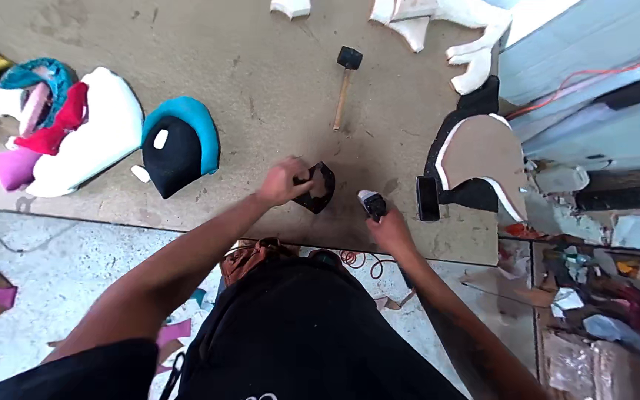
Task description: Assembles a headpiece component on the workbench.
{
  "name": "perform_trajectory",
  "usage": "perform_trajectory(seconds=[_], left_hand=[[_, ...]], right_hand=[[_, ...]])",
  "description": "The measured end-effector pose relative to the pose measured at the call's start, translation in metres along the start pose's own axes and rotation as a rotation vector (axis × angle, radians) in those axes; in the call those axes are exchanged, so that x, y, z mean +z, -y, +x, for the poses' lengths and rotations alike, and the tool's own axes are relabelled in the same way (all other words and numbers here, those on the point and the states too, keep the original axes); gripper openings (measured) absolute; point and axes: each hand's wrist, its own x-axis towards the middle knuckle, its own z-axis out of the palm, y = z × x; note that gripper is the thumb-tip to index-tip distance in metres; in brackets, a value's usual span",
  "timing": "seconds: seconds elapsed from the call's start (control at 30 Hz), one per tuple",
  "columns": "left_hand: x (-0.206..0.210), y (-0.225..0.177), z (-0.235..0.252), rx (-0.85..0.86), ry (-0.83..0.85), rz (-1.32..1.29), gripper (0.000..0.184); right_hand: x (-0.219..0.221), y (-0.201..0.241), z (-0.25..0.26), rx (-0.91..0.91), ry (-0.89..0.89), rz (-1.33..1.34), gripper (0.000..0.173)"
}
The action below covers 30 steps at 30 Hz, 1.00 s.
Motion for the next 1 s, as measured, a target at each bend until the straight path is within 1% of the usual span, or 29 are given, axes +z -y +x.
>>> perform_trajectory(seconds=[0.03, 0.07, 0.1, 0.13, 0.17, 0.2, 0.23, 0.27, 0.3, 0.33, 0.37, 0.4, 0.43, 0.5, 0.57, 0.6, 0.63, 0.7, 0.77, 0.8, 0.83, 0.87, 0.9, 0.93, 0.97, 1.0], left_hand=[[-0.009, 0.001, -0.01, 0.041, 0.048, 0.087, 0.049], [-0.015, 0.002, -0.02, 0.05, 0.131, 0.176, 0.062], [-0.016, 0.003, -0.028, 0.049, 0.212, 0.241, 0.068], [-0.014, 0.004, -0.034, 0.059, 0.269, 0.292, 0.065], [-0.01, 0.005, -0.038, 0.091, 0.282, 0.309, 0.052], [-0.006, 0.004, -0.036, 0.137, 0.269, 0.307, 0.035], [-0.003, 0.001, -0.033, 0.182, 0.258, 0.277, 0.022], [-0.002, -0.004, -0.027, 0.214, 0.262, 0.223, 0.013], [-0.002, -0.011, -0.021, 0.224, 0.271, 0.146, 0.011], [-0.004, -0.022, -0.015, 0.199, 0.283, 0.052, 0.011], [-0.008, -0.035, -0.008, 0.149, 0.289, -0.04, 0.011], [-0.013, -0.049, -0.001, 0.074, 0.285, -0.11, 0.01], [-0.018, -0.065, 0.005, -0.002, 0.282, -0.151, 0.011], [-0.025, -0.087, 0.02, -0.071, 0.292, -0.2, 0.012], [-0.022, -0.084, 0.024, -0.148, 0.248, -0.288, 0.013], [-0.021, -0.074, 0.019, -0.219, 0.212, -0.334, 0.014], [-0.023, -0.06, 0.013, -0.312, 0.175, -0.378, 0.017], [-0.031, -0.039, -0.008, -0.581, 0.133, -0.397, 0.024], [-0.034, -0.041, -0.033, -0.864, 0.145, -0.446, 0.037], [-0.031, -0.045, -0.044, -0.95, 0.167, -0.497, 0.044], [-0.026, -0.049, -0.05, -0.993, 0.182, -0.573, 0.047], [-0.02, -0.056, -0.052, -0.999, 0.179, -0.662, 0.048], [-0.017, -0.066, -0.052, -0.98, 0.159, -0.741, 0.047], [-0.017, -0.078, -0.05, -0.928, 0.145, -0.787, 0.049], [-0.022, -0.09, -0.046, -0.837, 0.146, -0.753, 0.052], [-0.031, -0.101, -0.04, -0.706, 0.149, -0.646, 0.052]], right_hand=[[0.003, -0.016, 0.009, 0.018, -0.018, -0.029, 0.048], [0.008, -0.029, 0.017, 0.023, -0.041, -0.037, 0.054], [0.015, -0.039, 0.025, 0.009, -0.068, -0.028, 0.061], [0.022, -0.045, 0.029, -0.019, -0.087, -0.004, 0.067], [0.029, -0.046, 0.03, -0.058, -0.106, 0.034, 0.069], [0.034, -0.043, 0.028, -0.099, -0.121, 0.084, 0.064], [0.04, -0.04, 0.023, -0.134, -0.144, 0.133, 0.056], [0.045, -0.036, 0.017, -0.162, -0.162, 0.191, 0.047], [0.05, -0.033, 0.009, -0.185, -0.174, 0.263, 0.04], [0.054, -0.029, 0.002, -0.207, -0.182, 0.348, 0.035], [0.058, -0.026, -0.004, -0.228, -0.189, 0.437, 0.034], [0.062, -0.022, -0.007, -0.257, -0.198, 0.512, 0.039], [0.064, -0.017, -0.01, -0.29, -0.193, 0.561, 0.049], [0.066, -0.002, -0.01, -0.358, -0.146, 0.511, 0.075], [0.081, 0.011, -0.006, -0.403, -0.056, 0.334, 0.097], [0.093, 0.014, -0.004, -0.423, -0.007, 0.227, 0.104], [0.106, 0.016, 0.002, -0.438, 0.029, 0.131, 0.107], [0.118, 0.016, 0.014, -0.476, 0.05, 0.008, 0.105], [0.122, 0.014, 0.023, -0.539, 0.037, -0.025, 0.105], [0.126, 0.013, 0.028, -0.578, 0.014, -0.025, 0.103], [0.128, 0.012, 0.034, -0.615, -0.016, -0.016, 0.098], [0.128, 0.01, 0.038, -0.644, -0.052, 0.02, 0.091], [0.125, 0.006, 0.04, -0.654, -0.092, 0.097, 0.08], [0.118, 0.003, 0.038, -0.635, -0.124, 0.206, 0.062], [0.106, 0.001, 0.034, -0.593, -0.164, 0.324, 0.045], [0.089, 0.004, 0.028, -0.533, -0.173, 0.462, 0.046]])
